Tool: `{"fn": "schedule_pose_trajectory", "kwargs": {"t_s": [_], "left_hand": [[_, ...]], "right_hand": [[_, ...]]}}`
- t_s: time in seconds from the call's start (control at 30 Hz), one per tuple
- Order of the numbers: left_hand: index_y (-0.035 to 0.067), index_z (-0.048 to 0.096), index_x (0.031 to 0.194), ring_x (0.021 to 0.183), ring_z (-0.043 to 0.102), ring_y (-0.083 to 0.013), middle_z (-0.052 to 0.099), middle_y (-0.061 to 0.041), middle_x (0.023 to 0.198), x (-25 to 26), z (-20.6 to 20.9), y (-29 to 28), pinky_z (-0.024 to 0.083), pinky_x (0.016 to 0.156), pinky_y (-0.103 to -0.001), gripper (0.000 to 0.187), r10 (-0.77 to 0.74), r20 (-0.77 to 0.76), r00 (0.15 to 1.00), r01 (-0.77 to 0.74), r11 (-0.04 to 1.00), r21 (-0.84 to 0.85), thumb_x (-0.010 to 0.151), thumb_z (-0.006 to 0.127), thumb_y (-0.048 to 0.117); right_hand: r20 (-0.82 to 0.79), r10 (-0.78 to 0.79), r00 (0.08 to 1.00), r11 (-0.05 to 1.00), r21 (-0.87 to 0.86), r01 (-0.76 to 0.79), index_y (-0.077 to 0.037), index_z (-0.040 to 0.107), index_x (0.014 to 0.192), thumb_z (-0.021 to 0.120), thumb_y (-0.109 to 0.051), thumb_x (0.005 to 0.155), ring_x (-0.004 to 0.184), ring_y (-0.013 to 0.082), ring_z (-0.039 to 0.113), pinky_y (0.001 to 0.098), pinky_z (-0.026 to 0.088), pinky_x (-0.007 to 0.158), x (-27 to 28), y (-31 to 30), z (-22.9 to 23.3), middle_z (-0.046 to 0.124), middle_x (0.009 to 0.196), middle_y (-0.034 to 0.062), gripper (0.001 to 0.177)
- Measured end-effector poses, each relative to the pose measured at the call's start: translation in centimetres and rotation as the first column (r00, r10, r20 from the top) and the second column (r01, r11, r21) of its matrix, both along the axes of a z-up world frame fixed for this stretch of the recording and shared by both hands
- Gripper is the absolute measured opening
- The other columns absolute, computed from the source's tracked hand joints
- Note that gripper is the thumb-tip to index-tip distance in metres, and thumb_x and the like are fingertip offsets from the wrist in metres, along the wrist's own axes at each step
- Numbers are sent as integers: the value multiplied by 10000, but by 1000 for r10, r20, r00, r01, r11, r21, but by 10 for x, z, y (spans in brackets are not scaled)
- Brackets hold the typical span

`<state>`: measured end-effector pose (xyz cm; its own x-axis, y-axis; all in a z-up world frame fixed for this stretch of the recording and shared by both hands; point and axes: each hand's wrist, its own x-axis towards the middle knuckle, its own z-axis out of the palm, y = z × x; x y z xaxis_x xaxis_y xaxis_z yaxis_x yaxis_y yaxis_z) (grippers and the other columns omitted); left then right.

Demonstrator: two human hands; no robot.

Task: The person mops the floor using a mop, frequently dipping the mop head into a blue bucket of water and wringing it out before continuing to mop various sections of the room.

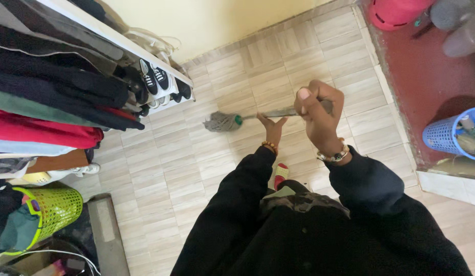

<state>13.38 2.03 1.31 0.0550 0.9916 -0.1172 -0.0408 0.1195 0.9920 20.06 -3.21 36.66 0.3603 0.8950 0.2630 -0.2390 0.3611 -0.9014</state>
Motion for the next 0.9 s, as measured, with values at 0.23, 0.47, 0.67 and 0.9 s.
{"fn": "schedule_pose_trajectory", "kwargs": {"t_s": [0.23,0.47,0.67,0.9], "left_hand": [[-79,25,1553,1456,235,-379,189,-307,1565,39,12,19,198,1226,-458,1136,83,-65,994,-72,984,161,816,813,274],[-71,110,1519,1405,259,-401,228,-321,1503,78,60,28,229,1181,-508,950,149,-180,972,-94,956,279,930,754,304],[-48,222,1511,1330,384,-387,334,-307,1447,111,83,35,345,1133,-504,796,131,-115,985,-107,975,194,1017,647,408],[-45,200,1529,1345,387,-369,292,-279,1499,128,84,37,380,1116,-469,784,-106,-28,994,109,985,135,1051,578,449]], "right_hand": [[152,108,983,993,-68,-98,-83,362,705,586,-151,1046,622,65,341,267,282,578,21,-15,6,396,646,-21,414],[383,23,923,996,-83,10,-49,371,686,582,-147,1043,610,81,340,283,277,567,45,-22,9,410,643,-5,425],[509,-31,860,991,-98,94,-31,381,692,605,-119,1045,586,89,335,288,268,541,58,-29,7,416,630,2,427],[526,-224,821,969,33,243,-21,406,744,631,-59,1073,646,95,365,282,303,583,59,-28,-1,442,702,15,400]]}}
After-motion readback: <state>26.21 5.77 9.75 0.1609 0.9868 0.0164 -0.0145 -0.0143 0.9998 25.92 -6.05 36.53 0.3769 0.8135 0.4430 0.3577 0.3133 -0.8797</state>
